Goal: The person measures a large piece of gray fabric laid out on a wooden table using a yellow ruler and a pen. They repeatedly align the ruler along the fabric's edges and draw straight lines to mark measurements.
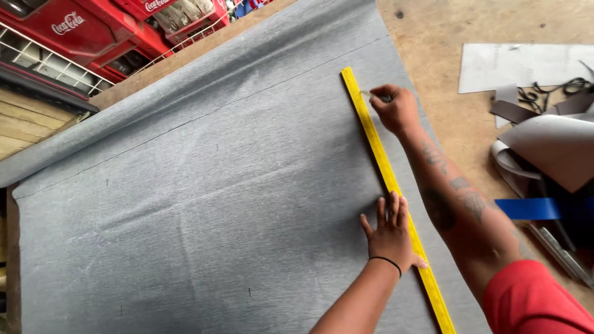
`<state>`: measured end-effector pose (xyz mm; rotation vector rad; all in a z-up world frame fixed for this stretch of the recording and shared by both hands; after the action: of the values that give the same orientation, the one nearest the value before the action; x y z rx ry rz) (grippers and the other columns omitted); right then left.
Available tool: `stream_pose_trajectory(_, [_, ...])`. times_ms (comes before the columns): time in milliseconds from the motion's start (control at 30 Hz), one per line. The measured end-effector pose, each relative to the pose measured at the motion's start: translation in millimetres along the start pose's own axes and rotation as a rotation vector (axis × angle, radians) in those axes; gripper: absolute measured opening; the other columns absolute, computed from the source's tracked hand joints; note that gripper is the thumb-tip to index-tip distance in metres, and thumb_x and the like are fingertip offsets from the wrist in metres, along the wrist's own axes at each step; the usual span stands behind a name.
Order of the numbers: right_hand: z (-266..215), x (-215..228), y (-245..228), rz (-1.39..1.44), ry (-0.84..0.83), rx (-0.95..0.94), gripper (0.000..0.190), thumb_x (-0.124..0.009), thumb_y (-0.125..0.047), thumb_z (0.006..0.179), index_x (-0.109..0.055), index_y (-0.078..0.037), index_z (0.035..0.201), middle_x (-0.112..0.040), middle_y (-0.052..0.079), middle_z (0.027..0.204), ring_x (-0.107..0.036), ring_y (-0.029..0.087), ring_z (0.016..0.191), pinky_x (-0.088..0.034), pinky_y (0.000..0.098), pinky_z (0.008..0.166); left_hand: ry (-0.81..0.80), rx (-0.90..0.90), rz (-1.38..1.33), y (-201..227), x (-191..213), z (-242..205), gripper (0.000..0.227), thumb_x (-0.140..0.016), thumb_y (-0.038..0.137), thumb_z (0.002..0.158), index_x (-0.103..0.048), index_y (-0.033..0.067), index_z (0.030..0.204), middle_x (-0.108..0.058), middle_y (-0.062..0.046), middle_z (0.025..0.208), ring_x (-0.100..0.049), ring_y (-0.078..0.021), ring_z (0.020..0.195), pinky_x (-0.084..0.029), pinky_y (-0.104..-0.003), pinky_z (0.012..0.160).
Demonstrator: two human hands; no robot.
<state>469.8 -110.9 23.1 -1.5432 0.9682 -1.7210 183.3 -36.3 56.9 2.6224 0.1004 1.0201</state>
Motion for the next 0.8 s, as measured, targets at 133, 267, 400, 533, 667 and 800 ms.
stream_pose_trajectory(133, [-68, 25, 13, 0.009, -0.03, -0.089, 0.026, -0.073, -0.033, 0.091, -0.079, -0.023, 0.114, -0.077, 0.007, 0.105, -0.07, 0.032, 0.106, -0.055, 0.0486, 0.09, 0.037, -0.029, 0.024, 4, 7, -7, 0.137, -0.078, 0.051, 0.061, 0.004, 0.0098, 0.163, 0.008, -0.01, 0.173, 0.004, -0.0336, 0.159, -0.004, -0.075, 0.118])
stream_pose_trajectory(267, [-153, 52, 22, 0.051, -0.086, -0.167, 0.029, -0.072, -0.029, 0.091, -0.078, -0.018, 0.118, -0.077, 0.01, 0.11, -0.069, 0.033, 0.111, -0.053, 0.0491, 0.096, 0.031, -0.004, 0.104, 3, 8, -9, 0.139, -0.081, 0.056, 0.063, 0.005, 0.0122, 0.164, 0.007, -0.007, 0.174, 0.003, -0.0314, 0.16, -0.009, -0.073, 0.119])
stream_pose_trajectory(400, [-242, 82, 35, 0.023, -0.091, -0.233, 0.029, -0.073, -0.03, 0.089, -0.079, -0.022, 0.116, -0.078, 0.006, 0.108, -0.071, 0.03, 0.109, -0.054, 0.0465, 0.095, 0.055, -0.028, 0.13, -3, -11, 3, 0.141, -0.081, 0.061, 0.062, 0.003, 0.0101, 0.164, 0.015, -0.006, 0.173, 0.009, -0.0311, 0.159, -0.007, -0.076, 0.119])
stream_pose_trajectory(533, [-334, 110, 44, -0.011, -0.121, -0.343, 0.03, -0.072, -0.032, 0.089, -0.078, -0.024, 0.117, -0.08, 0.002, 0.108, -0.072, 0.029, 0.109, -0.054, 0.048, 0.096, 0.142, -0.028, 0.112, -6, -13, 9, 0.146, -0.089, 0.058, 0.057, -0.001, 0.0124, 0.164, 0.008, -0.005, 0.174, 0.0, -0.031, 0.16, -0.011, -0.076, 0.118])
stream_pose_trajectory(667, [-424, 138, 46, -0.014, -0.143, -0.459, 0.03, -0.072, -0.031, 0.088, -0.078, -0.025, 0.116, -0.082, 0.002, 0.107, -0.073, 0.03, 0.109, -0.055, 0.0489, 0.095, 0.173, -0.028, 0.135, -2, -7, -2, 0.143, -0.091, 0.057, 0.061, -0.003, 0.0135, 0.164, 0.007, -0.005, 0.174, -0.001, -0.0292, 0.16, -0.015, -0.074, 0.118])
stream_pose_trajectory(800, [-513, 168, 54, 0.003, -0.129, -0.521, 0.027, -0.073, -0.029, 0.089, -0.08, -0.026, 0.114, -0.084, 0.003, 0.102, -0.077, 0.029, 0.099, -0.057, 0.0451, 0.092, 0.177, -0.034, 0.14, -9, -17, 9, 0.148, -0.093, 0.061, 0.058, -0.001, 0.0149, 0.165, 0.008, -0.005, 0.174, 0.0, -0.0293, 0.161, -0.016, -0.075, 0.117])
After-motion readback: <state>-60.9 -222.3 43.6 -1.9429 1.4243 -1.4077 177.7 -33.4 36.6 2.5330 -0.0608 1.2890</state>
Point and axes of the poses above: each hand's wrist, its own z-axis towards the middle knuckle, its own x-axis out of the back of the hand, y = z × x, the point moved 7 cm from there along z, towards the middle knuckle
